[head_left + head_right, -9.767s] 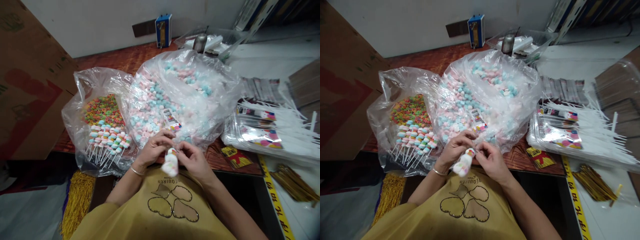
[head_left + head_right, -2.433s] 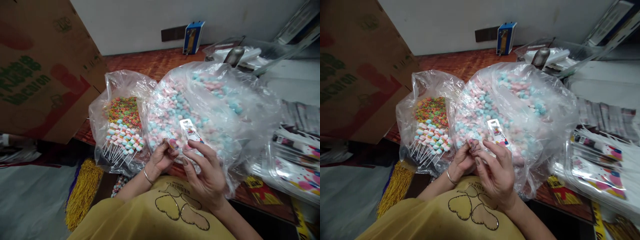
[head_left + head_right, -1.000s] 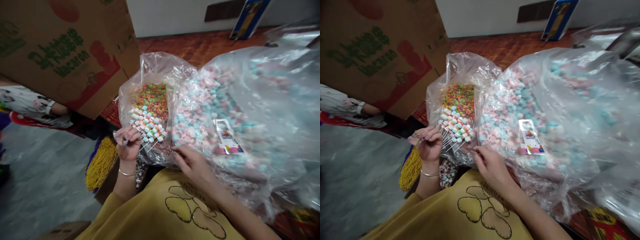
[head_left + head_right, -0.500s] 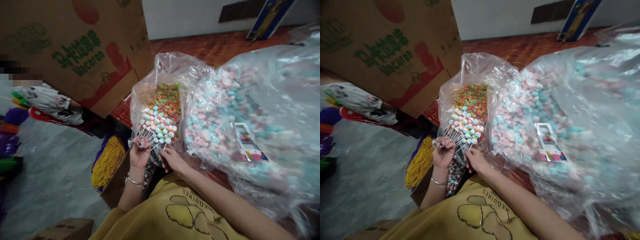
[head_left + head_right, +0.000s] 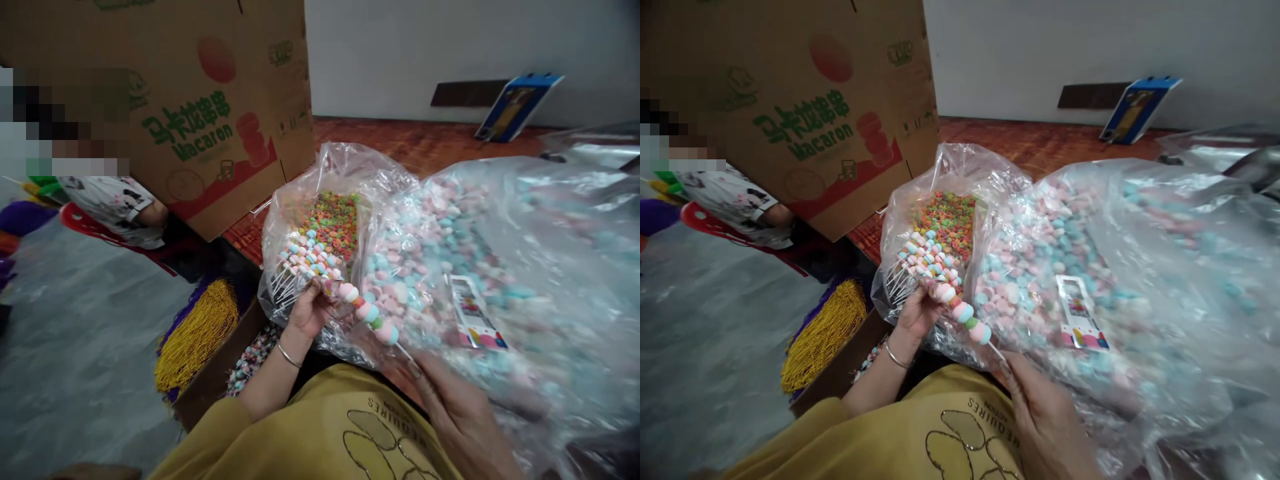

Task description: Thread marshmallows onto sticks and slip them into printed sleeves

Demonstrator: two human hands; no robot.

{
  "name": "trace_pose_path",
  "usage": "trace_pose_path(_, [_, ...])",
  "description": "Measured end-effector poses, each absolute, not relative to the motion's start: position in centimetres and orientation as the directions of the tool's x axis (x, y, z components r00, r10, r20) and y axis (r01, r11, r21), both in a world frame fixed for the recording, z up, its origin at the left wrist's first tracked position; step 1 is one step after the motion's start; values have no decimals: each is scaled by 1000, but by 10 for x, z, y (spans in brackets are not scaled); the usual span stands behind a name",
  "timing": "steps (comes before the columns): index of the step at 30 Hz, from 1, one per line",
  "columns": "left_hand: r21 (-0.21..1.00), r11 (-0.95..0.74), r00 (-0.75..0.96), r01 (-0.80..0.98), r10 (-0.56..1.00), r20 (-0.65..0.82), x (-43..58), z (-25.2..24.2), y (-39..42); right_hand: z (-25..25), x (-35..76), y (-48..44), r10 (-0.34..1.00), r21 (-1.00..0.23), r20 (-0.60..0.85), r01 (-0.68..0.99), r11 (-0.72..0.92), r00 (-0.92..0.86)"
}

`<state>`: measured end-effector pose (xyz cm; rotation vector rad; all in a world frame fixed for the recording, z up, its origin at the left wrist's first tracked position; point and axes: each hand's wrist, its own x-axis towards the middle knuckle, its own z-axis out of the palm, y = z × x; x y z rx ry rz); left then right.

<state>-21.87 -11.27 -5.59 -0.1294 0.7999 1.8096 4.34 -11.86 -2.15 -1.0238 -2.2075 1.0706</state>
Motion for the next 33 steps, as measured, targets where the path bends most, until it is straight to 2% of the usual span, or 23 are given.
trace_pose_path(3, [476, -136, -366, -869, 823, -433, -212, -55, -110, -25, 54, -115, 786, -746, 172, 442, 497, -593])
trace_pose_path(9, [663, -119, -406, -739, 864, -298, -208, -45, -110, -25, 84, -106, 647, -472, 358, 468, 748, -673])
trace_pose_path(12, [709, -85, -375, -700, 888, -265, -205, -44, -110, -26, 86, -109, 615, -394, 432, 475, 787, -660])
trace_pose_path(16, [684, -80, -341, -725, 905, -256, -196, -44, -107, -29, 69, -118, 680, -453, 509, 507, 733, -529])
trace_pose_path(22, [470, -78, -251, -879, 914, -319, -171, -30, -95, -38, 47, -130, 804, -635, 415, 497, 591, -427])
trace_pose_path(26, [368, -77, -194, -927, 937, -292, -155, -23, -85, -49, 42, -135, 823, -682, 433, 462, 566, -368])
trace_pose_path(28, [317, -65, -155, -946, 952, -265, -149, -22, -82, -52, 40, -137, 887, -800, 339, 399, 447, -315])
trace_pose_path(30, [268, -46, -117, -962, 961, -253, -145, -23, -79, -51, 36, -140, 952, -969, 64, 210, 130, -298])
trace_pose_path(31, [253, -36, -102, -967, 962, -252, -143, -23, -78, -49, 33, -141, 937, -993, -106, 80, -84, -332])
trace_pose_path(33, [255, -16, -85, -967, 962, -260, -140, -24, -76, -46, 28, -142, 818, -881, -354, -132, -454, -454])
